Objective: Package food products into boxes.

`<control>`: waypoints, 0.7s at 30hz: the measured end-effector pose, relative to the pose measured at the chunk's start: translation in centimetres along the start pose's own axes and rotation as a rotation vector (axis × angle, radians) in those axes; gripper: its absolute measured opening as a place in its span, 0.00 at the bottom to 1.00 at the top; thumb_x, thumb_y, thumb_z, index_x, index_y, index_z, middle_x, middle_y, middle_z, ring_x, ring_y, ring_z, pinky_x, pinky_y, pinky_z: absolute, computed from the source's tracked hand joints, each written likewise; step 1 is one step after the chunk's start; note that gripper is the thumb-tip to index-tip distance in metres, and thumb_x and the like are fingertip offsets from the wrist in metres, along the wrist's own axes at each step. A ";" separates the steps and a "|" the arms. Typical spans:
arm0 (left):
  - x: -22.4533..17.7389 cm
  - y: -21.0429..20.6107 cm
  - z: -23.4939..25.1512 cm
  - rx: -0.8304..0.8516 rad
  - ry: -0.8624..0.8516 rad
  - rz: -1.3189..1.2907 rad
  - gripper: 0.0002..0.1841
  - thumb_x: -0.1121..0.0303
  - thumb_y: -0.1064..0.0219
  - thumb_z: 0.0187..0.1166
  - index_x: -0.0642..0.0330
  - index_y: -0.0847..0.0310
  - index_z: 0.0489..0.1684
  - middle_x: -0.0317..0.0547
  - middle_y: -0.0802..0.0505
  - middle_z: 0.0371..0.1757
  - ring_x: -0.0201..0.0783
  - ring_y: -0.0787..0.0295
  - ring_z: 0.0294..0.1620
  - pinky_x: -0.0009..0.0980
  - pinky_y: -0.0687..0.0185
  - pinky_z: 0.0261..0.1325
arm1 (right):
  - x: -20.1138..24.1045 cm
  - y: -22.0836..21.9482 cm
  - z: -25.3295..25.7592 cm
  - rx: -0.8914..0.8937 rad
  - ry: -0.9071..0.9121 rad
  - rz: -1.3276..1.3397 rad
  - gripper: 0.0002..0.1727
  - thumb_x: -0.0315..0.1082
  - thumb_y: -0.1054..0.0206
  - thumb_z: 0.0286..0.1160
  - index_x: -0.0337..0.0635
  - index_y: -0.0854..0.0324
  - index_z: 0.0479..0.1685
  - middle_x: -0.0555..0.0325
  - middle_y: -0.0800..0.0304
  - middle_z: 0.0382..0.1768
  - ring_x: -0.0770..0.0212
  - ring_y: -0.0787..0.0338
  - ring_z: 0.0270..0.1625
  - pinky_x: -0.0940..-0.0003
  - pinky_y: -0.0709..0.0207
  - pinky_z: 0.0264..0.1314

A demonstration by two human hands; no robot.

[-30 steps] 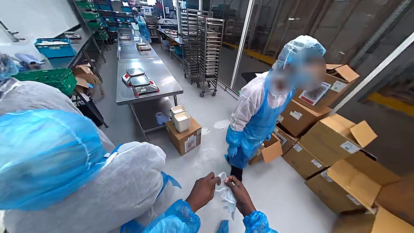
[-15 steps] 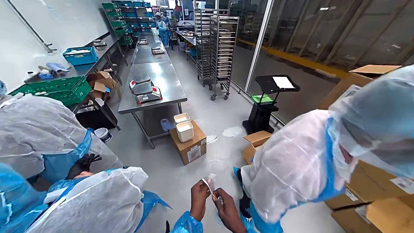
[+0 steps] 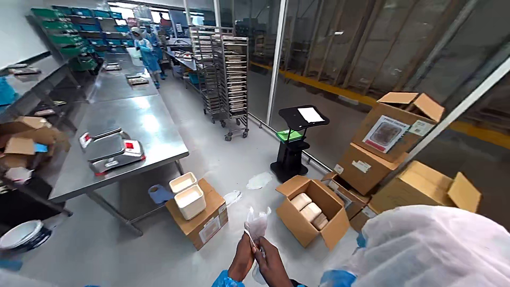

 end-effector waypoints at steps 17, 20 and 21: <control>-1.8 -5.8 17.1 0.251 -0.111 0.189 0.30 0.60 0.71 0.97 0.68 0.44 0.90 0.57 0.33 0.90 0.38 0.38 0.90 0.35 0.43 0.91 | -1.3 5.0 11.4 -0.235 -0.042 -0.060 0.14 0.38 0.41 0.85 0.38 0.19 0.34 0.57 0.20 0.27 0.64 0.20 0.30 0.65 0.23 0.37; -2.4 -7.8 18.1 0.193 -0.153 0.251 0.29 0.61 0.69 0.97 0.70 0.32 0.82 0.58 0.21 0.81 0.40 0.26 0.83 0.37 0.33 0.87 | -1.6 6.3 12.3 -0.255 -0.040 -0.066 0.14 0.38 0.41 0.85 0.38 0.19 0.34 0.56 0.21 0.27 0.63 0.20 0.30 0.65 0.24 0.38; -2.8 -8.4 18.3 0.130 -0.212 0.268 0.26 0.65 0.64 0.96 0.73 0.26 0.74 0.59 0.14 0.72 0.40 0.18 0.74 0.36 0.25 0.80 | -1.6 6.7 12.6 -0.263 -0.044 -0.053 0.14 0.37 0.41 0.85 0.37 0.19 0.34 0.56 0.20 0.26 0.63 0.20 0.30 0.66 0.24 0.38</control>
Point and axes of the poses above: each hand's wrist, its own z-axis towards the middle knuckle, its own y-axis out of the back of the hand, x = y × z, the point moved 2 cm from there along z, towards the middle knuckle
